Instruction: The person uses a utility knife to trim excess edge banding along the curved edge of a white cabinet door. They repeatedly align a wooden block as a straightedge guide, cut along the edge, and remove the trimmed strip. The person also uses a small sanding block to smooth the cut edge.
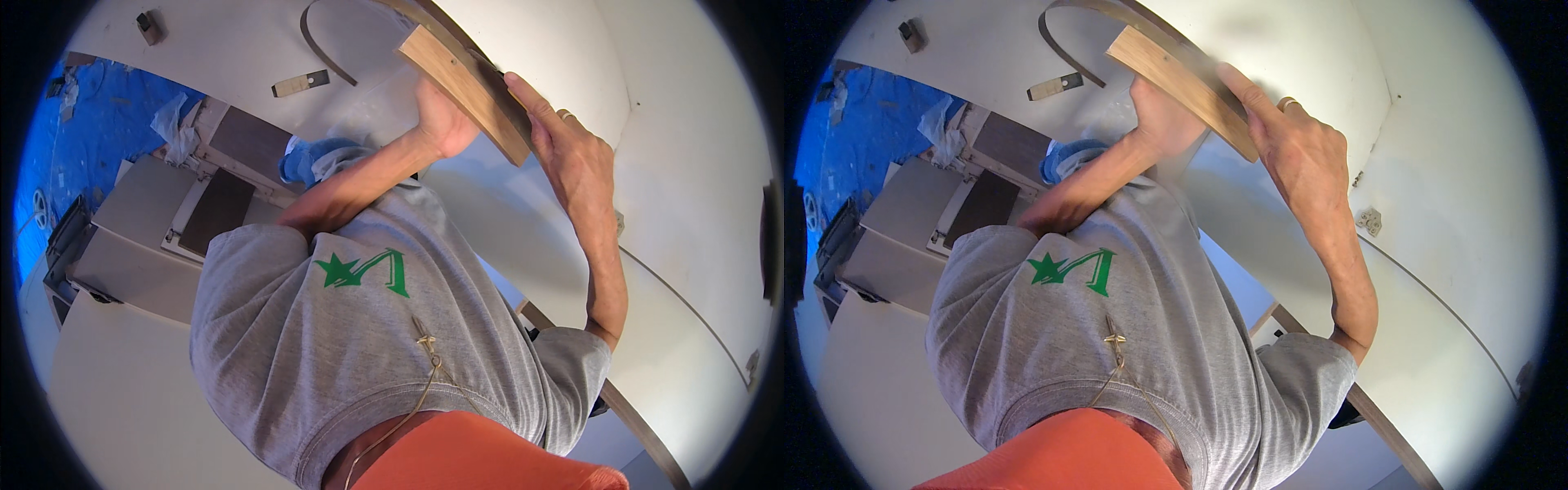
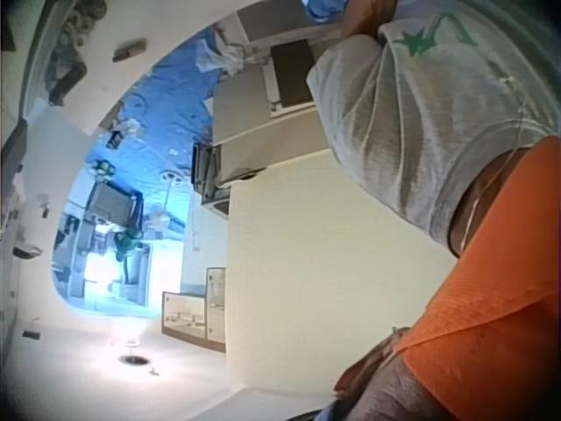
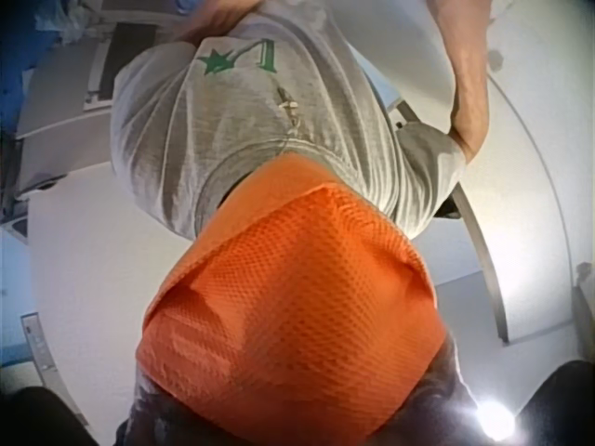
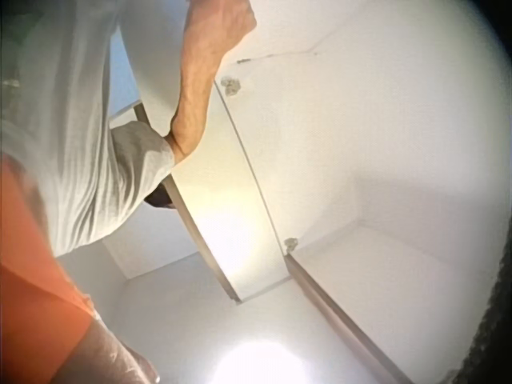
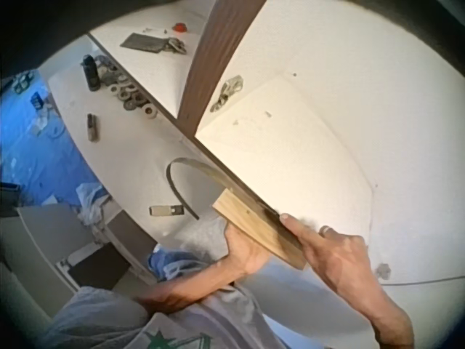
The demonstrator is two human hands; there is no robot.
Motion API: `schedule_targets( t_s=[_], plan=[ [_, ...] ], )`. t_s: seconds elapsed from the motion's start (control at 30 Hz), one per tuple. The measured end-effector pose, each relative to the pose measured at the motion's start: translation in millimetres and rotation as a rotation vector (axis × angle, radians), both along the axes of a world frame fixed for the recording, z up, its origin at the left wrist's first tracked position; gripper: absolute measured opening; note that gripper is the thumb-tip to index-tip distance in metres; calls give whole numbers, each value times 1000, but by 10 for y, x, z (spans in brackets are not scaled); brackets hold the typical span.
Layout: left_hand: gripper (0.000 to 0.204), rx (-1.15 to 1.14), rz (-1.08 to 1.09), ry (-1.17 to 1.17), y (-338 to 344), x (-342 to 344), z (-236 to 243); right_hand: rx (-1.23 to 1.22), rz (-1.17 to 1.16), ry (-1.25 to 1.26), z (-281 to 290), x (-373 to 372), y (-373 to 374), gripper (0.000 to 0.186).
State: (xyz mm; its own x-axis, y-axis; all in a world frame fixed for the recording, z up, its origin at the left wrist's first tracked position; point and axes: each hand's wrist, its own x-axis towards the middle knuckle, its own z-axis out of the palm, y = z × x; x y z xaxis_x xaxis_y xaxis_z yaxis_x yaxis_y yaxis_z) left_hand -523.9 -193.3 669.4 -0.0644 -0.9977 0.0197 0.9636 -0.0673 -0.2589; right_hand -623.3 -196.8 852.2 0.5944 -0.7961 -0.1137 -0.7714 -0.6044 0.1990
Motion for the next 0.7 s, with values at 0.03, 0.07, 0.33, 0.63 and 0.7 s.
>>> schedule_targets(
  t_s=[0.03, 0.07, 0.33, 0.63, 0.7],
  plan=[
    [44, 4, -17, 22, -1, 1, 4, 0, 2, 18, -4, -4, -8, 57],
    [45, 23, -31, 20, 1, 1, 11, -3, 9, 25, -6, -12, -15, 56],
    [53, 119, -52, -57, 10, -23, 72, 12, 19, 92, -19, -140, -16, 58],
    [54, 107, -31, -68, 23, -36, 22, 20, 43, 37, -51, -248, 7, 67],
    [51, 112, 4, -165, 31, -31, 9, 15, 48, 46, -53, -260, 12, 66]
  ],
)
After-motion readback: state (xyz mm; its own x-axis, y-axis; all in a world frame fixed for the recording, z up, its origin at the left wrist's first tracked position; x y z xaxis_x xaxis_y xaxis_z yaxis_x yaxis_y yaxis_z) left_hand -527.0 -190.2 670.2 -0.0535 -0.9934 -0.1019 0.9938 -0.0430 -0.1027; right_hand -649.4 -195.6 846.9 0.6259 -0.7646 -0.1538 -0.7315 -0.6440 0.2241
